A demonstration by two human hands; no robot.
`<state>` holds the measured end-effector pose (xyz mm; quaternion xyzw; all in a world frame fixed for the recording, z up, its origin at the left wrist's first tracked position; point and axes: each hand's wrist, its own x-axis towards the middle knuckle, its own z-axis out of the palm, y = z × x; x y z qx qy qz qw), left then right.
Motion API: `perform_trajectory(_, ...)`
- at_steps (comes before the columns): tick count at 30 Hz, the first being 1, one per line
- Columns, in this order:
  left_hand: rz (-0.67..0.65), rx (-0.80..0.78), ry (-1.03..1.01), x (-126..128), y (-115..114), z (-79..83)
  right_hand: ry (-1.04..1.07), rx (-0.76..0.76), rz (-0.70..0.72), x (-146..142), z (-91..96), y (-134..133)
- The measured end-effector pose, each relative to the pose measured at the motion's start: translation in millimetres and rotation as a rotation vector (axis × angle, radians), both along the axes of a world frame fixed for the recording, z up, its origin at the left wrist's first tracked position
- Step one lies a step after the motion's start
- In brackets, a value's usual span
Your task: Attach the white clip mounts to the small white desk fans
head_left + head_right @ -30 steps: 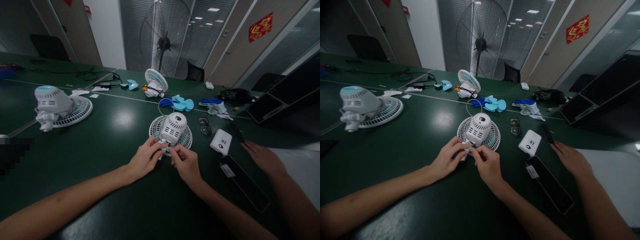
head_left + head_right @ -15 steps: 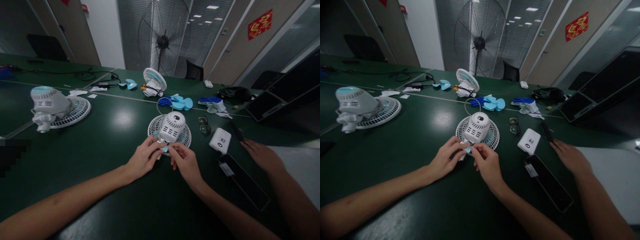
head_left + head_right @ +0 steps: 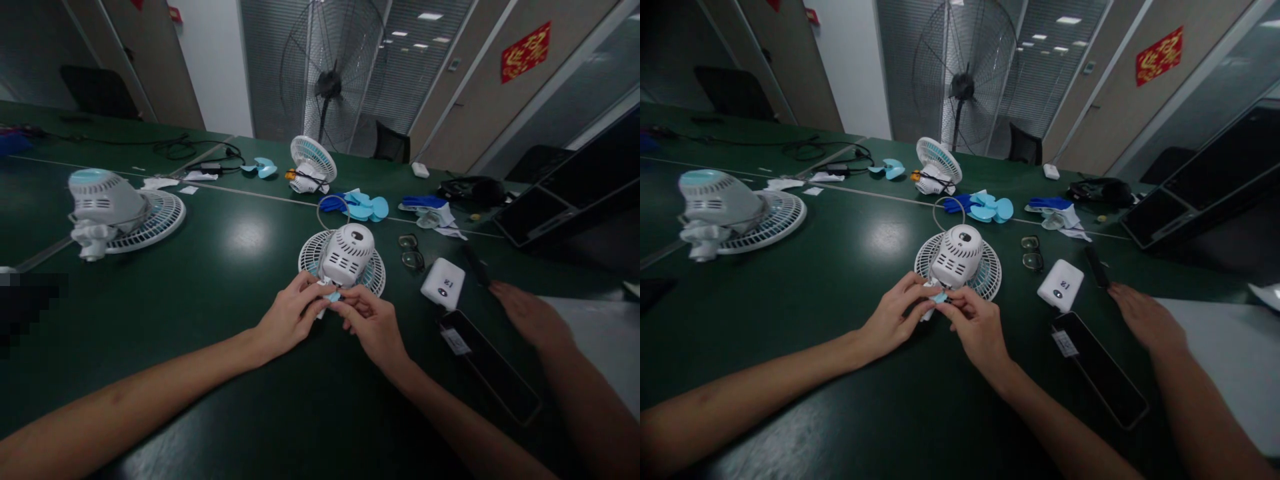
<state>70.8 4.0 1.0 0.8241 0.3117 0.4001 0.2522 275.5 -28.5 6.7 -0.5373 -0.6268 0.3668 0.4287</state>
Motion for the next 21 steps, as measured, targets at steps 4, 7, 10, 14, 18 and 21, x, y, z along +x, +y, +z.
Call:
perform_trajectory(4, 0.001, 0.005, 0.002, 0.1, -0.3, 0.2, 0.009, -0.019, -0.015, -0.5, 2.5, 1.5)
perform_trajectory(7, 0.002, 0.008, 0.012, -0.3, -0.3, 0.3, 0.035, -0.083, -0.008, -1.9, 5.1, 2.4)
perform_trajectory(10, -0.002, 0.009, 0.0, -0.2, 0.1, 0.0, 0.307, -0.323, 0.052, -5.9, 8.9, 3.4)
perform_trajectory(14, -0.013, 0.012, -0.029, 0.0, 1.2, -0.9, 0.692, -0.648, 0.151, -9.7, 12.3, 3.7)
perform_trajectory(18, -0.017, 0.009, -0.021, -0.6, 1.6, -0.4, 0.393, -0.443, 0.103, -5.3, 8.4, 2.2)
perform_trajectory(21, -0.012, 0.005, -0.011, -1.0, 1.4, 0.3, -0.165, 0.062, 0.014, 2.6, 5.3, -0.2)
